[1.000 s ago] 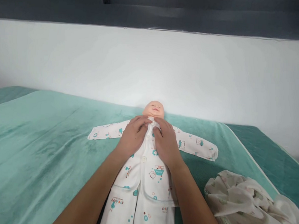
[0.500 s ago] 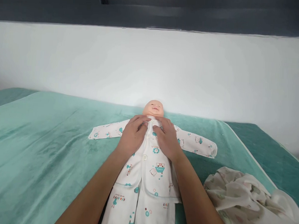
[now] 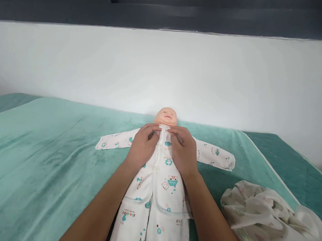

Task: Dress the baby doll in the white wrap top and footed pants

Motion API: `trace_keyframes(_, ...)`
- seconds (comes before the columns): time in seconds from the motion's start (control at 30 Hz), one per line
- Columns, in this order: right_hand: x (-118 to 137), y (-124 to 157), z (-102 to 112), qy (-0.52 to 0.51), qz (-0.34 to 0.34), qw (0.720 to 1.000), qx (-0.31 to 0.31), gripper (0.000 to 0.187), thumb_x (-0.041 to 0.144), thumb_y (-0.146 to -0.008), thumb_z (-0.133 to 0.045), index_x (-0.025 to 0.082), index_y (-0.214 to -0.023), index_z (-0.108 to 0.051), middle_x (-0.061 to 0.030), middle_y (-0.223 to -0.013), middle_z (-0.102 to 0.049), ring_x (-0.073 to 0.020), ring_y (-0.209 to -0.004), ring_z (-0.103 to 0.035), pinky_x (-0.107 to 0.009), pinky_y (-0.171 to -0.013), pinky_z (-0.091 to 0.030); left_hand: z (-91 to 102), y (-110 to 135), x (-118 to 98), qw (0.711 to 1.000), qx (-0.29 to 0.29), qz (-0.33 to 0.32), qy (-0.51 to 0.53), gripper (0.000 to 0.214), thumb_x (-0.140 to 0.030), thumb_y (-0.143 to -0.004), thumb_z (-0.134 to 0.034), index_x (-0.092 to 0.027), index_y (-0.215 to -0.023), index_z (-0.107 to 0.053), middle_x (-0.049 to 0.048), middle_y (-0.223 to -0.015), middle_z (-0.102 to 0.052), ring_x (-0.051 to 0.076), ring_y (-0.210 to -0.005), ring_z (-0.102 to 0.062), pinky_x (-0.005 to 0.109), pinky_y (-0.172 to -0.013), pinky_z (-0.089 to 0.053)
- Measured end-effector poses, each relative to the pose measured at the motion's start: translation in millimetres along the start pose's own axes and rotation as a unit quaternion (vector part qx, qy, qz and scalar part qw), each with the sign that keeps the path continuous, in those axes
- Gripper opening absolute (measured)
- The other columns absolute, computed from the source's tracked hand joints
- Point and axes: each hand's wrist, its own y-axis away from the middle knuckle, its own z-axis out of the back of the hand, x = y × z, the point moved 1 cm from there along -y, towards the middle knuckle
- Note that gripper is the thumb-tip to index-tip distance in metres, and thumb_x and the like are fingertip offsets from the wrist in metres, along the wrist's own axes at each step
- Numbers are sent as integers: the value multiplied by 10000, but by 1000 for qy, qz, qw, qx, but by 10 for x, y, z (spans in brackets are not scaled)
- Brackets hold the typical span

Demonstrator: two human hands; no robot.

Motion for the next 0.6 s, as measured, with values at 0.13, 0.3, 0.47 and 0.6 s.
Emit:
trace_keyframes(0.13,-3,1,-5,9,0,1000,5,256,197,-882,-488,255,-908,-737,-32,-1098,-731,-221,-1077,-666,-425,-987,-512,8,-6,-6,999,9,21,22,217,-256,-919,-544,-230,-1014,-737,54,-1295,-676,216,-1246,-605,405,-1116,-444)
trace_keyframes(0.3,-22,-6,-10,9,-10,1000,17,259,190,-875,-500,253,-904,-750,-35,-1119,-737,-226,-1105,-665,-446,-1025,-499,20,-2,-4,999,18,17,25,228,-267,-927,-550,-254,-1021,-758,29,-1306,-678,207,-1270,-593,399,-1141,-422)
trace_keyframes(0.47,-27,-5,-7,-3,-19,1000,18,244,183,-862,-508,259,-874,-740,-28,-1131,-732,-226,-1111,-661,-449,-1018,-497,30,-1,-9,999,38,-5,15,285,-253,-957,-500,-274,-1081,-756,14,-1322,-674,191,-1305,-566,388,-1172,-389)
trace_keyframes(0.6,-16,-1,-3,5,-15,1000,22,241,187,-866,-484,257,-867,-714,-27,-1123,-724,-229,-1106,-651,-446,-1008,-489,39,2,-41,998,53,-25,-19,339,-229,-979,-447,-281,-1165,-726,9,-1346,-664,180,-1326,-549,382,-1179,-380)
